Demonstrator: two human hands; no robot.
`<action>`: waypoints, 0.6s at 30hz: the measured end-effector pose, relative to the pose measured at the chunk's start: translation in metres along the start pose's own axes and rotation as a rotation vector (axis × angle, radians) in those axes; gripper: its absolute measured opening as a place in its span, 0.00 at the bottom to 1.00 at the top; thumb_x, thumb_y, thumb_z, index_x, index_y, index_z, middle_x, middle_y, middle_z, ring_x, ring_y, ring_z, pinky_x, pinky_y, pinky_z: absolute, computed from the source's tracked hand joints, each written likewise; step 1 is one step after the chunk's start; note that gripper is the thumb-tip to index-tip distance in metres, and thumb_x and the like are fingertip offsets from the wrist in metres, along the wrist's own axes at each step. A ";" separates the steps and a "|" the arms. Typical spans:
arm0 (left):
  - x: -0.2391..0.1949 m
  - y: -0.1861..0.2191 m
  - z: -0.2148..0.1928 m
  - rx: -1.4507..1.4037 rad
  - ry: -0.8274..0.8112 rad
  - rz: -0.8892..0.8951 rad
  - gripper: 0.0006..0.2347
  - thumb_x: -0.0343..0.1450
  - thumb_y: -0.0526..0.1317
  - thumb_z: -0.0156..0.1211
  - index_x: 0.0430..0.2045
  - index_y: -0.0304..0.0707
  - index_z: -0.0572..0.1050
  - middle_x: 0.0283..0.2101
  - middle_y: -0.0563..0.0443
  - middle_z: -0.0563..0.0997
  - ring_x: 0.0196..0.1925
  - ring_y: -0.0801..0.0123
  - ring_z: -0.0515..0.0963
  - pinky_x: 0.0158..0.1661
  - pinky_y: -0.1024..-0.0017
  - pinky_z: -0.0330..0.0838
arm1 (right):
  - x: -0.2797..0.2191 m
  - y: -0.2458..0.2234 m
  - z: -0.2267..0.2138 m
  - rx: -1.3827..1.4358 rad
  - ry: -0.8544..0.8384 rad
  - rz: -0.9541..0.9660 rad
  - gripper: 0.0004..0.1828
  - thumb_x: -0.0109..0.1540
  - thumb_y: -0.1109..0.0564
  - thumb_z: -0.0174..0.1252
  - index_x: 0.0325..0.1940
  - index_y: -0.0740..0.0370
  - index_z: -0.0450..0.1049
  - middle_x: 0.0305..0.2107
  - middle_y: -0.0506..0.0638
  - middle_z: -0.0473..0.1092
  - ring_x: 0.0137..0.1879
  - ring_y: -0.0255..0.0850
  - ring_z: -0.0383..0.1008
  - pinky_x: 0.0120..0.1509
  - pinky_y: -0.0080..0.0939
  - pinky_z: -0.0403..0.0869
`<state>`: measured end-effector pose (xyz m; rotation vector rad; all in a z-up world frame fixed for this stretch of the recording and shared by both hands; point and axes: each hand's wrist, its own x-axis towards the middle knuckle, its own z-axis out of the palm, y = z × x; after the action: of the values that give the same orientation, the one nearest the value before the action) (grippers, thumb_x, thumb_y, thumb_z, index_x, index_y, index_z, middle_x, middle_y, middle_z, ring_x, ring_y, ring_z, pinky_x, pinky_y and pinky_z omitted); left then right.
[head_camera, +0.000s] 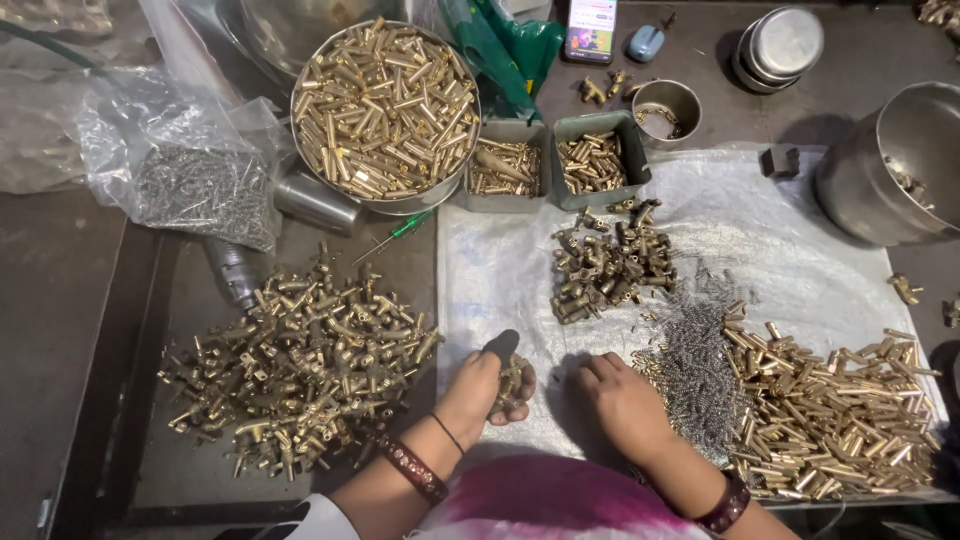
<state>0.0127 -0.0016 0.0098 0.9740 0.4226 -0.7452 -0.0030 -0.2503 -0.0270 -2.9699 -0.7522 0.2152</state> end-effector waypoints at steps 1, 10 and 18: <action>0.000 -0.004 -0.001 0.023 -0.023 0.013 0.22 0.79 0.48 0.39 0.22 0.30 0.75 0.19 0.47 0.76 0.13 0.67 0.73 0.11 0.75 0.53 | 0.001 -0.002 -0.002 -0.019 -0.012 -0.001 0.21 0.55 0.64 0.54 0.53 0.63 0.74 0.53 0.55 0.71 0.58 0.48 0.71 0.62 0.45 0.73; -0.030 -0.014 0.019 0.046 -0.028 0.047 0.17 0.77 0.43 0.40 0.30 0.29 0.75 0.22 0.46 0.78 0.16 0.66 0.75 0.13 0.74 0.57 | -0.013 -0.058 -0.088 0.881 0.201 0.194 0.10 0.61 0.60 0.61 0.47 0.59 0.77 0.43 0.49 0.78 0.47 0.43 0.82 0.52 0.40 0.79; -0.048 -0.023 0.028 0.011 -0.050 0.080 0.12 0.75 0.37 0.38 0.34 0.30 0.73 0.25 0.44 0.80 0.17 0.62 0.78 0.13 0.74 0.58 | -0.033 -0.085 -0.113 0.588 0.500 -0.145 0.10 0.58 0.61 0.64 0.43 0.60 0.76 0.42 0.53 0.74 0.45 0.49 0.78 0.46 0.42 0.77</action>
<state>-0.0368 -0.0154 0.0407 0.9746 0.3342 -0.6984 -0.0543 -0.1955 0.0969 -2.2598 -0.6811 -0.2642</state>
